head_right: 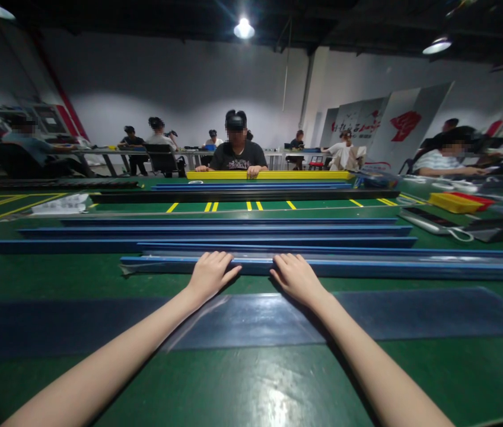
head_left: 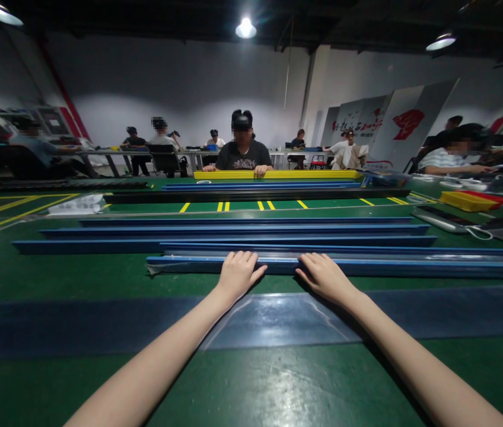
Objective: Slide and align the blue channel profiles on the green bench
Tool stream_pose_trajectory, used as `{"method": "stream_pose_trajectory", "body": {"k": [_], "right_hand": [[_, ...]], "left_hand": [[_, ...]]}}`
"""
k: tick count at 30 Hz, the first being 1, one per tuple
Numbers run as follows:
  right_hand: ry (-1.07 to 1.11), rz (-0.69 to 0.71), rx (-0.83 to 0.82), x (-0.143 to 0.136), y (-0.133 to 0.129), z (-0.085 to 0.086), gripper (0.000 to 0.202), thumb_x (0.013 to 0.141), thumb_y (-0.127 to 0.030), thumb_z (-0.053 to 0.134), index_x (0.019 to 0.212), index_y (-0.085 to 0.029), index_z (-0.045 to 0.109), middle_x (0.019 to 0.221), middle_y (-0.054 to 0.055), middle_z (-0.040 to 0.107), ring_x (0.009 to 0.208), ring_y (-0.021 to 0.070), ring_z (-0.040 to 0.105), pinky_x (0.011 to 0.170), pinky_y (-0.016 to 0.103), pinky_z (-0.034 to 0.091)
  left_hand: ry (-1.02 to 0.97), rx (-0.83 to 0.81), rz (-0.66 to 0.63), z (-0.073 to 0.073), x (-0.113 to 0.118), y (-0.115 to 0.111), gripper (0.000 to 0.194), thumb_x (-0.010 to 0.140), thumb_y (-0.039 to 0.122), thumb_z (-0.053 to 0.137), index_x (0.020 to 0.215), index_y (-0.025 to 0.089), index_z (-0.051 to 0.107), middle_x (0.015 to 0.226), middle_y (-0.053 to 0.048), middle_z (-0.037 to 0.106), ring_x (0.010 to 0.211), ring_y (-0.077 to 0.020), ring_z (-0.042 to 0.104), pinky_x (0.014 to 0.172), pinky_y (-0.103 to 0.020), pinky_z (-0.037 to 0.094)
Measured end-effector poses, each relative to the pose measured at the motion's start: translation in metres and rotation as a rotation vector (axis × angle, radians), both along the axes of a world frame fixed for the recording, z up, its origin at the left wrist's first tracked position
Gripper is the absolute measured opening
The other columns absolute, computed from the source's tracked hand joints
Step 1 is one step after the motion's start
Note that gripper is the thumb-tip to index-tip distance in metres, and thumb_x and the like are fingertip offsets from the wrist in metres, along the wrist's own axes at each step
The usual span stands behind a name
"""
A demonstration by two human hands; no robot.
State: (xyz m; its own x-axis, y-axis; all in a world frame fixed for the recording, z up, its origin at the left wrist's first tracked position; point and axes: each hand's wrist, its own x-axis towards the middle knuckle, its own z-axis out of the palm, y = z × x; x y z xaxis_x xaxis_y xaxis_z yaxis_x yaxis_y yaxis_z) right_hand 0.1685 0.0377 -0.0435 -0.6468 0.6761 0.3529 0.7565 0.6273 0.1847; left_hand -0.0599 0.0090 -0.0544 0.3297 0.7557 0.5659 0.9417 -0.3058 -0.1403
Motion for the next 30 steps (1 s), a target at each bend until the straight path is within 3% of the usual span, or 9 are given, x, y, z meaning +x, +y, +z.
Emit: {"method": "stream_pose_trajectory", "body": {"k": [30], "right_hand": [[-0.014,-0.007,0.019,-0.0010,-0.0024,0.0021,0.027,0.087,-0.032,0.033,0.095,-0.015,0.052,0.088,0.008,0.060,0.081,0.0197,0.052,0.070,0.029,0.032]], "left_hand": [[-0.001,0.009,0.000,-0.0019,0.0002,0.0021,0.032,0.085,0.043,0.038,0.079,0.016,0.055,0.073,-0.004,0.060,0.071,-0.0177,0.053,0.063,-0.030,0.029]]}}
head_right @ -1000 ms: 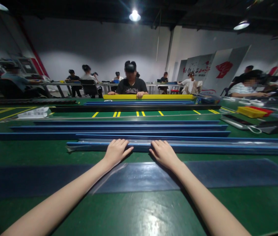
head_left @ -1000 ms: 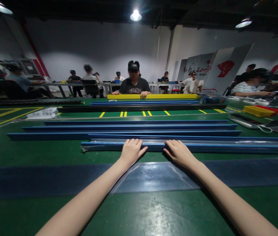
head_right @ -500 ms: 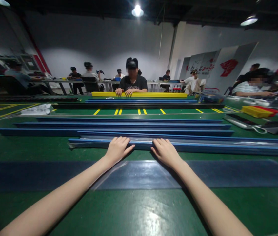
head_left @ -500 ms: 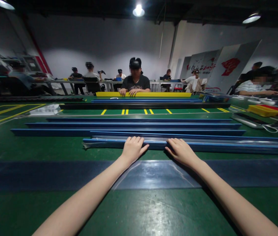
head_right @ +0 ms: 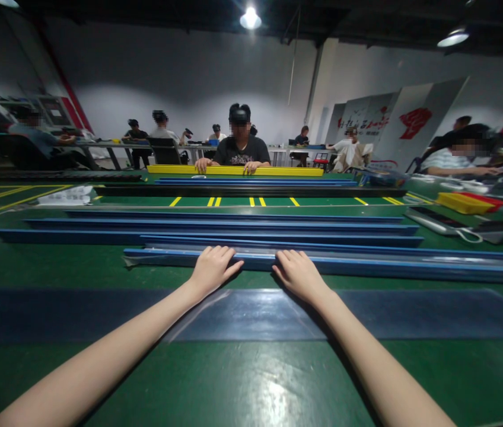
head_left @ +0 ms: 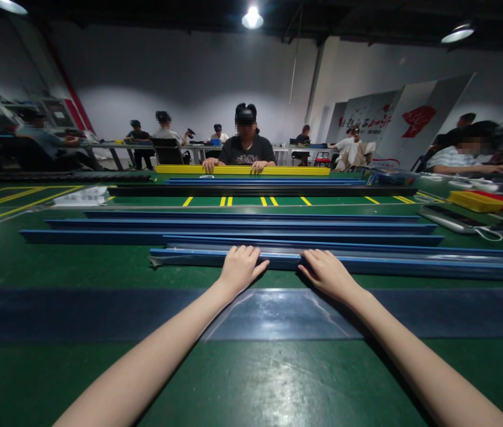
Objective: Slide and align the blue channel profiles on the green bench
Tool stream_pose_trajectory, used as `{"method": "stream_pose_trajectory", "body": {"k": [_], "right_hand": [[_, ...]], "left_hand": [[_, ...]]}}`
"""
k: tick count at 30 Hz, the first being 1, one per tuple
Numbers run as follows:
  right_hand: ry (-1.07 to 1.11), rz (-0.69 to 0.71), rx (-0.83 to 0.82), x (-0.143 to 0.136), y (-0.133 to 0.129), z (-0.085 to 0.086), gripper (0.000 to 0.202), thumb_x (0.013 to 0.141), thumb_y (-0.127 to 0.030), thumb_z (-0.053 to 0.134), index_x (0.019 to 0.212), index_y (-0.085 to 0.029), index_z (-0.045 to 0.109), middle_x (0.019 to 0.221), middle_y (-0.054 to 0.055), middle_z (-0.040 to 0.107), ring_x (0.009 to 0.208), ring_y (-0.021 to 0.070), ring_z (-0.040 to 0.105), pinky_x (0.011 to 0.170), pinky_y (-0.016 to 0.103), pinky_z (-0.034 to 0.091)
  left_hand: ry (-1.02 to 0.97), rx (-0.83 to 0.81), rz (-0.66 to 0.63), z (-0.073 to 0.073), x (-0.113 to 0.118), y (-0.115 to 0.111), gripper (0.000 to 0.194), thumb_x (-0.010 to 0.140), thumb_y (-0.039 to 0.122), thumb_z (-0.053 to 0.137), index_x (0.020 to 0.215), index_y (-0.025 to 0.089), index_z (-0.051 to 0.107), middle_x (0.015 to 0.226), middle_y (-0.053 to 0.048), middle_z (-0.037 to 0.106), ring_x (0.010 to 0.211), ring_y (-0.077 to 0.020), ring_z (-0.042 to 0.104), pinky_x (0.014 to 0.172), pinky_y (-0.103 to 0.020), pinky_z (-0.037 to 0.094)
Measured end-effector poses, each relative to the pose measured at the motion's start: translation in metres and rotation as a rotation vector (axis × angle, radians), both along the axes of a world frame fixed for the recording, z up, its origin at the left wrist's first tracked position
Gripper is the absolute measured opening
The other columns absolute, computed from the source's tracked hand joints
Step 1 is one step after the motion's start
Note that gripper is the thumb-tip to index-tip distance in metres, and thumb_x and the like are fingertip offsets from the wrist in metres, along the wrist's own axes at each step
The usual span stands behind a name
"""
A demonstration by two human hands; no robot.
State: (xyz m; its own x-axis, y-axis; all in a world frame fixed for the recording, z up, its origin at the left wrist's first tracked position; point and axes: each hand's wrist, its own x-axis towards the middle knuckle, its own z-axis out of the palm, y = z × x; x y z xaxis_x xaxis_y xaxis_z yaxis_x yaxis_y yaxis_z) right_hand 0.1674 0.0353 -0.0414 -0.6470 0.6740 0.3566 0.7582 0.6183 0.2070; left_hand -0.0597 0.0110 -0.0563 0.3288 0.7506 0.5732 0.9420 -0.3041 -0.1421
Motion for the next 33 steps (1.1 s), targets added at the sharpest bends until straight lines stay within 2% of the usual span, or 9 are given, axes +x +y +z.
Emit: {"method": "stream_pose_trajectory", "body": {"k": [33], "right_hand": [[-0.003,-0.001,-0.029,0.0002,-0.0004,0.0014,0.025,0.087,-0.031,0.033,0.096,-0.016,0.051,0.088,0.009,0.060,0.081,0.0196,0.052,0.070,0.029,0.032]], "left_hand": [[-0.013,-0.031,-0.006,-0.0001,-0.0005,-0.0003,0.033,0.085,0.043,0.036,0.084,0.017,0.056,0.075,-0.005,0.061,0.073,-0.0184,0.053,0.064,-0.031,0.029]]}}
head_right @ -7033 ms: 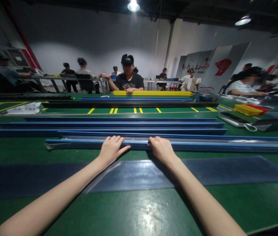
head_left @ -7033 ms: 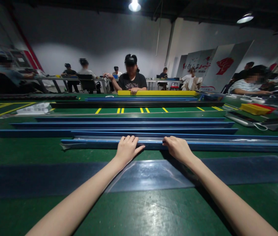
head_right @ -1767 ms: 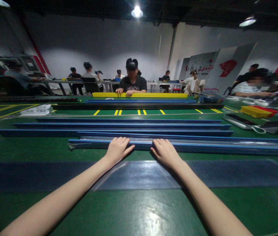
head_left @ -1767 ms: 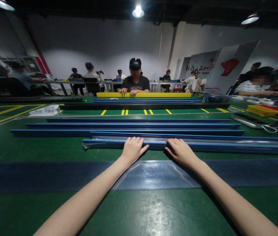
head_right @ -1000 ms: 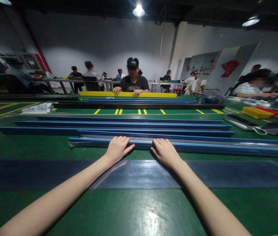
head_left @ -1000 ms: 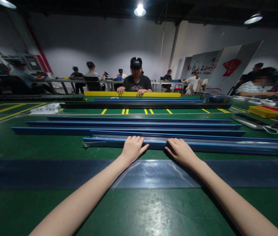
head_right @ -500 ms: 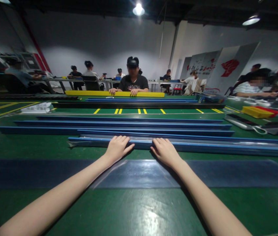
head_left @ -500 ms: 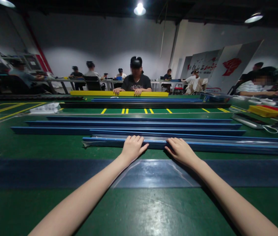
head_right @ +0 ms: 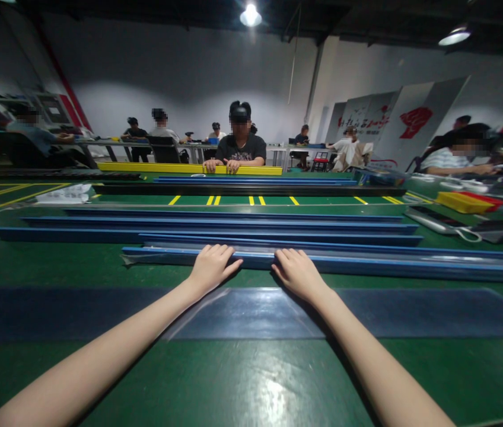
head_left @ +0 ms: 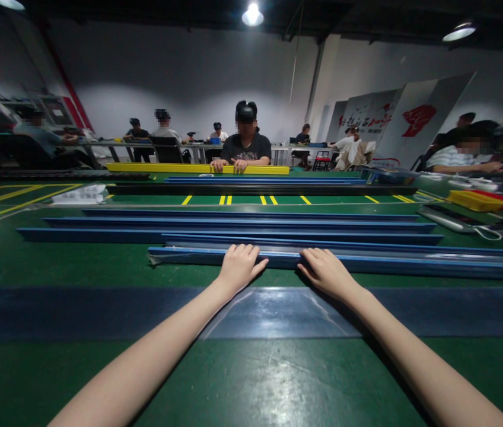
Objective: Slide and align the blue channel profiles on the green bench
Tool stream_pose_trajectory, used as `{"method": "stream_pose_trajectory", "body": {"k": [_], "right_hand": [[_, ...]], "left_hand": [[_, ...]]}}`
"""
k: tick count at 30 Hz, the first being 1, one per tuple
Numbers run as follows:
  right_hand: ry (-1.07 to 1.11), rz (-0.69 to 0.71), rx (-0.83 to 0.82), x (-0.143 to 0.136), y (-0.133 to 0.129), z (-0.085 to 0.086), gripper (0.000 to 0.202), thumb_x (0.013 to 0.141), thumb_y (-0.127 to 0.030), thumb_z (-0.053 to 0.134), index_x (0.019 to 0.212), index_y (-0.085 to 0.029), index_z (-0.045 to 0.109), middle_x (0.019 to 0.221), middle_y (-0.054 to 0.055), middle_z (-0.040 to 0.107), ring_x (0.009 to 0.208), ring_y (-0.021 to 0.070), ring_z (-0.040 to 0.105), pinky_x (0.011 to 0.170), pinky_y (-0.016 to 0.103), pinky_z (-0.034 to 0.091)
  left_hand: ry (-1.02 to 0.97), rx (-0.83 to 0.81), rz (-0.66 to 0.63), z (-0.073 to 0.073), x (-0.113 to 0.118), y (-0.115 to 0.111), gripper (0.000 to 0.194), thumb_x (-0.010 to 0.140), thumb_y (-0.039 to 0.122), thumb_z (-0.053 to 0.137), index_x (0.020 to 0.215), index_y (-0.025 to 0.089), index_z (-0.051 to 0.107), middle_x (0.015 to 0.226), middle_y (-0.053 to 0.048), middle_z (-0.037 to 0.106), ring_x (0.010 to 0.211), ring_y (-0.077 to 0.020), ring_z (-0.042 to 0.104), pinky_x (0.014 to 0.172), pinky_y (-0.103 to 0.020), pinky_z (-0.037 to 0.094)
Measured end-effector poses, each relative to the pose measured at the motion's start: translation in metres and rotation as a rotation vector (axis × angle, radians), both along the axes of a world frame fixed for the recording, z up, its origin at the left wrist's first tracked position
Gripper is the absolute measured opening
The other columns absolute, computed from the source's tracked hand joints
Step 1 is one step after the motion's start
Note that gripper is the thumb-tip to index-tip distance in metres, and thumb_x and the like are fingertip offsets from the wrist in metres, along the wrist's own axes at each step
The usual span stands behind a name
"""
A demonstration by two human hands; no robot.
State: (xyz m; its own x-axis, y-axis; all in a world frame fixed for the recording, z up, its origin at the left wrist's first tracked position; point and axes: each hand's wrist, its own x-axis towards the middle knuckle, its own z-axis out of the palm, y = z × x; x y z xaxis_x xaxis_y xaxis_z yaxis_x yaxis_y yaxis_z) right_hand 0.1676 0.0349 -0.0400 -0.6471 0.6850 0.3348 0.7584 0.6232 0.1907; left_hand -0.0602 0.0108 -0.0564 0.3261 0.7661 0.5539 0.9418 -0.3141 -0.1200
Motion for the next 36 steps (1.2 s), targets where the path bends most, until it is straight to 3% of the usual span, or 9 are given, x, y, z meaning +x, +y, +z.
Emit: {"method": "stream_pose_trajectory", "body": {"k": [36], "right_hand": [[-0.005,-0.002,-0.004,-0.0002,0.0000,0.0003,0.027,0.087,-0.032,0.032,0.096,-0.016,0.051,0.089,0.009,0.060,0.082,0.0199,0.052,0.071,0.029,0.032]], "left_hand": [[0.013,0.002,0.012,0.0014,0.0005,-0.0008,0.033,0.085,0.043,0.037,0.081,0.017,0.056,0.075,-0.005,0.061,0.073,-0.0185,0.053,0.064,-0.031,0.029]]}}
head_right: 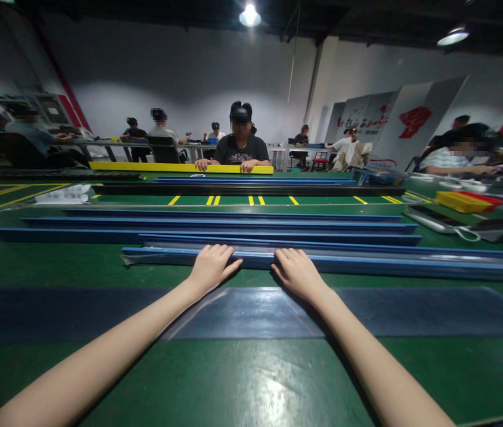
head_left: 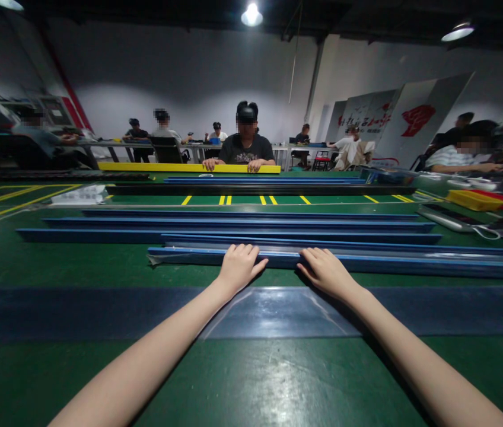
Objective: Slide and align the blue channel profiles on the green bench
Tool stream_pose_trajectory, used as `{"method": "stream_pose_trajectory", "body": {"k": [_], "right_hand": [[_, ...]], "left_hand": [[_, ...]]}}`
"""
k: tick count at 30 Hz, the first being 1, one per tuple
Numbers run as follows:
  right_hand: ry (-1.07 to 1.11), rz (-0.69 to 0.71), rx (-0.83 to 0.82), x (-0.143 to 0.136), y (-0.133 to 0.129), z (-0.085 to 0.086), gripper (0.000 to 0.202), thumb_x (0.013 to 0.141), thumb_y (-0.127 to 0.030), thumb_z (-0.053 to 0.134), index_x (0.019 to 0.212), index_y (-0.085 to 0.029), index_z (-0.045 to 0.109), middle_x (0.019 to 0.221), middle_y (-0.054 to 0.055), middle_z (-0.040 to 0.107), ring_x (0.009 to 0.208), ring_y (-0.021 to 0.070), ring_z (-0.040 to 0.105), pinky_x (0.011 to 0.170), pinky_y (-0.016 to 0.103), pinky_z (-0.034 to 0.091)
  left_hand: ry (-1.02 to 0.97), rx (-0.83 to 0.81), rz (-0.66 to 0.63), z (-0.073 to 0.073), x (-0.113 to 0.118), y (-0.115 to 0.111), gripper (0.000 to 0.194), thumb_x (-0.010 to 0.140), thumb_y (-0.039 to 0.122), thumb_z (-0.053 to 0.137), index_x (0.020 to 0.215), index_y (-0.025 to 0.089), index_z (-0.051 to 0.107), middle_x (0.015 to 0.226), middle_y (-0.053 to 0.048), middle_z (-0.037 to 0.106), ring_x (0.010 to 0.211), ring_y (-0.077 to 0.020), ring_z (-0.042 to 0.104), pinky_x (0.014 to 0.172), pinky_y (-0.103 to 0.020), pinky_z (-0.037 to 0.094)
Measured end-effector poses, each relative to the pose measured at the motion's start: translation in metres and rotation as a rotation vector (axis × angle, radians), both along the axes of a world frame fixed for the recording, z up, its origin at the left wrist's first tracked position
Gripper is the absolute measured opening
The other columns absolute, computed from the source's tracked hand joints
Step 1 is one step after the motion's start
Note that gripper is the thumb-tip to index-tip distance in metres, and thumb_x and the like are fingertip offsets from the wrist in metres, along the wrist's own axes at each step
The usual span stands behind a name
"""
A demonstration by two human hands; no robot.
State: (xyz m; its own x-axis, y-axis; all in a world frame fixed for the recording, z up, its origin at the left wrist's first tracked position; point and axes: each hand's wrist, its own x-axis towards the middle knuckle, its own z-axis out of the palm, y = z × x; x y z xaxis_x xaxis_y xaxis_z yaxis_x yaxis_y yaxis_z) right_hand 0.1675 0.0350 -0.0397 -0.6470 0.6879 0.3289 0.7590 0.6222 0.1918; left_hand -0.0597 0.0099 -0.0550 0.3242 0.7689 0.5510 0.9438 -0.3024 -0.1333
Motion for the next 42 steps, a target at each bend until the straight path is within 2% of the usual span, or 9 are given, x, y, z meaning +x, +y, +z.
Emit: {"method": "stream_pose_trajectory", "body": {"k": [23,42], "right_hand": [[0.007,0.006,0.012,0.0003,0.0004,-0.0012,0.026,0.087,-0.031,0.033,0.096,-0.015,0.051,0.088,0.009,0.060,0.081,0.0197,0.051,0.070,0.028,0.032],[0.015,0.014,0.029,0.0010,0.0009,-0.0024,0.027,0.087,-0.032,0.034,0.097,-0.015,0.051,0.089,0.008,0.060,0.081,0.0192,0.052,0.070,0.028,0.030]], "left_hand": [[-0.009,-0.008,-0.008,-0.0019,-0.0009,0.0010,0.035,0.086,0.044,0.035,0.087,0.017,0.056,0.078,-0.005,0.062,0.075,-0.0189,0.054,0.065,-0.031,0.029],[-0.003,0.016,-0.012,-0.0020,-0.0008,0.0012,0.034,0.085,0.043,0.036,0.083,0.016,0.056,0.076,-0.005,0.061,0.073,-0.0184,0.053,0.064,-0.031,0.029]]}}
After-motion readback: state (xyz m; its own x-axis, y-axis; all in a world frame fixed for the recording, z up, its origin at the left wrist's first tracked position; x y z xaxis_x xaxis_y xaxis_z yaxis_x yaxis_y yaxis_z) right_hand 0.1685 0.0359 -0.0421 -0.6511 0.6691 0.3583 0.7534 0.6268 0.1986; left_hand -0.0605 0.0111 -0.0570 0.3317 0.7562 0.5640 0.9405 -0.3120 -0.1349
